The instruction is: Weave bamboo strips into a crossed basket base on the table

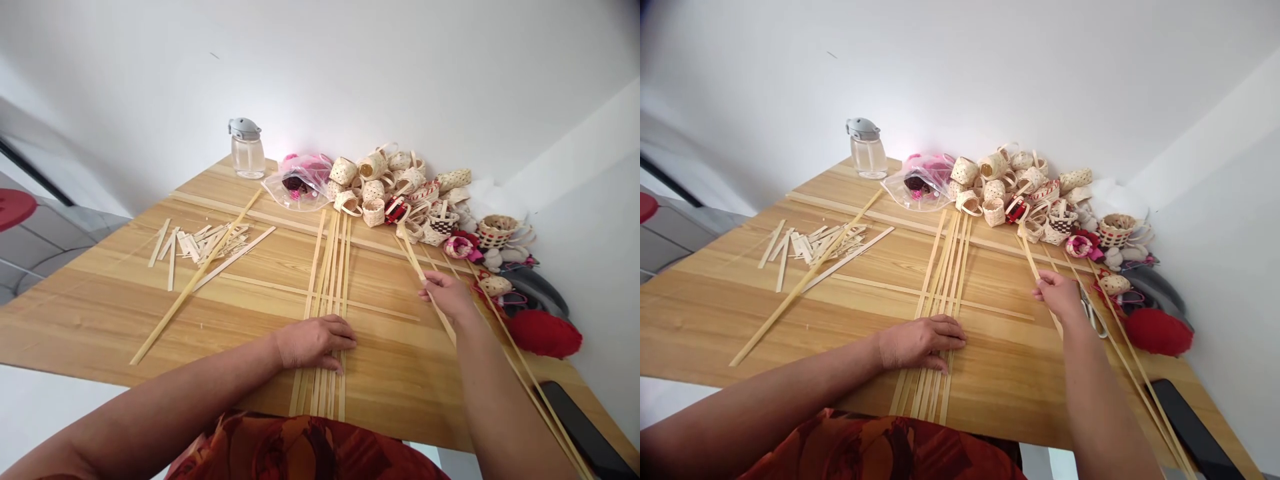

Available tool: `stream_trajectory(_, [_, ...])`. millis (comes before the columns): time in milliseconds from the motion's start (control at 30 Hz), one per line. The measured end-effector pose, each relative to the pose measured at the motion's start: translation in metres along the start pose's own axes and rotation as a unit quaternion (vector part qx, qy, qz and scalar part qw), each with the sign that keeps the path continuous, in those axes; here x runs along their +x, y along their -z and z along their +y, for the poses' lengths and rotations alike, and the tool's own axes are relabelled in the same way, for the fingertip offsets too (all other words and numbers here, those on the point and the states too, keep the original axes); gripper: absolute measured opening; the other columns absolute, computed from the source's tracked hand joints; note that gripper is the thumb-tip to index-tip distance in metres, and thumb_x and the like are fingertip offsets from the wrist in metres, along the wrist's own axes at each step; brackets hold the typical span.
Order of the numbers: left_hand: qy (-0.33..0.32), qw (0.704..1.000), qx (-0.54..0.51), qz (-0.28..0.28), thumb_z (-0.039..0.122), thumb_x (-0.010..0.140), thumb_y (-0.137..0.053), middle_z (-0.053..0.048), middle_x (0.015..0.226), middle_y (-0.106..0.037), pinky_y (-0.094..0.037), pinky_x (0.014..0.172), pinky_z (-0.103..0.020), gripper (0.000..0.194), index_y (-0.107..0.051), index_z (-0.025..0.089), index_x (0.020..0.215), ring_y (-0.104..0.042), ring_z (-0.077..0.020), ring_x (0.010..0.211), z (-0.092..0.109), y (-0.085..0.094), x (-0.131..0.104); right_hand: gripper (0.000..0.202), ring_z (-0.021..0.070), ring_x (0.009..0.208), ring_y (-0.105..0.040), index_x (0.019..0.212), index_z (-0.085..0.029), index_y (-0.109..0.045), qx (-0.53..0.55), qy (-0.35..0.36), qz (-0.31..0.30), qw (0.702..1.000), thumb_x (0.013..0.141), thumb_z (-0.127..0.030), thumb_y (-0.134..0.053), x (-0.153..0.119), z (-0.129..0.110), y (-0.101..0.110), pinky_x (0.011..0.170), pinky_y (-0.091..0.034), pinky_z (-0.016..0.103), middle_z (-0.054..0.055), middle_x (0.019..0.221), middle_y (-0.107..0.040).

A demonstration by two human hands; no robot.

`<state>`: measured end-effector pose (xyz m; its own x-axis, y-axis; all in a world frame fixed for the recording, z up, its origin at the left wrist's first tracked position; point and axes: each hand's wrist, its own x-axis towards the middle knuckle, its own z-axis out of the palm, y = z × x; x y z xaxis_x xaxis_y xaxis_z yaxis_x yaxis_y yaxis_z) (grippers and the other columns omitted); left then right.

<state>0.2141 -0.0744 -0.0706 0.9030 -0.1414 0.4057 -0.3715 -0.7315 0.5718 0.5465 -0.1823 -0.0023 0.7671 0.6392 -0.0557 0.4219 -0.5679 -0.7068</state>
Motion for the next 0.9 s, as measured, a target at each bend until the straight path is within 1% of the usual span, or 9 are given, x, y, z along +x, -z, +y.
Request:
stream_trajectory(100, [0.002,1.0,-0.003,0.002,0.046,0.088,-0.066,-0.016,0.127,-0.066,-0.044,0.108,-0.037,0.052,-0.063,0.013,0.128,-0.055,-0.0283,0.123,0.0,0.0,0.0,0.033,0.0137,0.057,-0.064,0.112,-0.016,-0.071,0.032,-0.02,-0.035,0.999,0.082,-0.021,-0.061,-0.008,-0.002,0.004,0.056,-0.053,0.024,0.003,0.072,-0.07])
stream_trajectory(167, [-0.002,1.0,-0.002,0.004,0.045,0.088,-0.065,-0.016,0.127,-0.066,-0.044,0.108,-0.038,0.052,-0.063,0.012,0.128,-0.055,-0.0284,0.123,0.0,0.0,0.0,0.034,0.0133,0.054,-0.061,0.114,-0.015,-0.071,-0.003,-0.012,-0.08,0.997,0.083,-0.026,-0.061,-0.016,-0.006,0.002,0.051,-0.049,0.022,0.0,0.061,-0.065])
stream_trajectory(300, [-0.006,1.0,-0.004,0.004,0.045,0.089,-0.064,-0.017,0.127,-0.065,-0.043,0.109,-0.038,0.053,-0.063,0.011,0.129,-0.054,-0.0284,0.123,-0.001,0.0,0.0,0.038,0.0131,0.05,-0.059,0.115,-0.018,-0.072,-0.088,0.034,-0.141,0.986,0.084,-0.036,-0.06,-0.032,-0.02,-0.006,0.047,-0.043,0.022,-0.001,0.058,-0.064])
stream_trajectory(400, [-0.001,1.0,-0.005,0.005,0.047,0.09,-0.063,-0.017,0.126,-0.066,-0.044,0.109,-0.038,0.052,-0.063,0.012,0.128,-0.055,-0.0283,0.123,0.0,0.0,0.0,0.036,0.0137,0.05,-0.059,0.112,-0.021,-0.075,-0.168,0.094,-0.138,0.971,0.085,-0.036,-0.057,-0.04,-0.034,-0.008,0.051,-0.042,0.024,0.0,0.061,-0.068])
stream_trajectory(500, [0.005,1.0,-0.007,0.007,0.047,0.089,-0.063,-0.017,0.126,-0.066,-0.044,0.109,-0.038,0.051,-0.064,0.014,0.128,-0.055,-0.0281,0.123,0.0,0.0,0.0,0.034,0.015,0.055,-0.062,0.109,-0.023,-0.077,-0.222,0.124,-0.111,0.961,0.086,-0.034,-0.055,-0.044,-0.047,-0.008,0.057,-0.043,0.026,0.002,0.07,-0.073])
stream_trajectory(567, [0.004,1.0,-0.007,0.012,0.047,0.089,-0.064,-0.017,0.125,-0.066,-0.044,0.108,-0.038,0.05,-0.064,0.014,0.127,-0.056,-0.028,0.122,0.001,-0.001,0.0,0.032,0.0159,0.058,-0.064,0.107,-0.024,-0.078,-0.238,0.126,-0.092,0.958,0.087,-0.033,-0.054,-0.045,-0.052,-0.008,0.06,-0.044,0.027,0.002,0.073,-0.074])
stream_trajectory(667, [-0.002,1.0,-0.005,0.018,0.046,0.089,-0.064,-0.018,0.124,-0.066,-0.045,0.108,-0.039,0.051,-0.065,0.012,0.126,-0.056,-0.0282,0.122,0.001,0.0,0.0,0.029,0.0174,0.059,-0.064,0.103,-0.024,-0.079,-0.252,0.116,-0.081,0.957,0.086,-0.029,-0.056,-0.046,-0.055,-0.009,0.06,-0.043,0.027,0.003,0.066,-0.072])
stream_trajectory(833, [0.003,1.0,-0.004,0.017,0.047,0.089,-0.064,-0.018,0.124,-0.067,-0.045,0.107,-0.039,0.051,-0.065,0.012,0.126,-0.056,-0.028,0.122,0.003,0.001,0.001,0.028,0.0162,0.055,-0.063,0.104,-0.024,-0.078,-0.235,0.093,-0.079,0.964,0.085,-0.03,-0.058,-0.05,-0.054,-0.009,0.054,-0.041,0.026,0.002,0.066,-0.072])
stream_trajectory(900, [0.003,1.0,-0.004,0.015,0.047,0.089,-0.063,-0.018,0.124,-0.067,-0.045,0.108,-0.038,0.051,-0.065,0.012,0.126,-0.056,-0.0279,0.122,0.004,0.002,0.001,0.029,0.015,0.05,-0.061,0.106,-0.023,-0.077,-0.217,0.069,-0.093,0.969,0.085,-0.03,-0.058,-0.052,-0.055,-0.01,0.051,-0.041,0.025,0.001,0.059,-0.068])
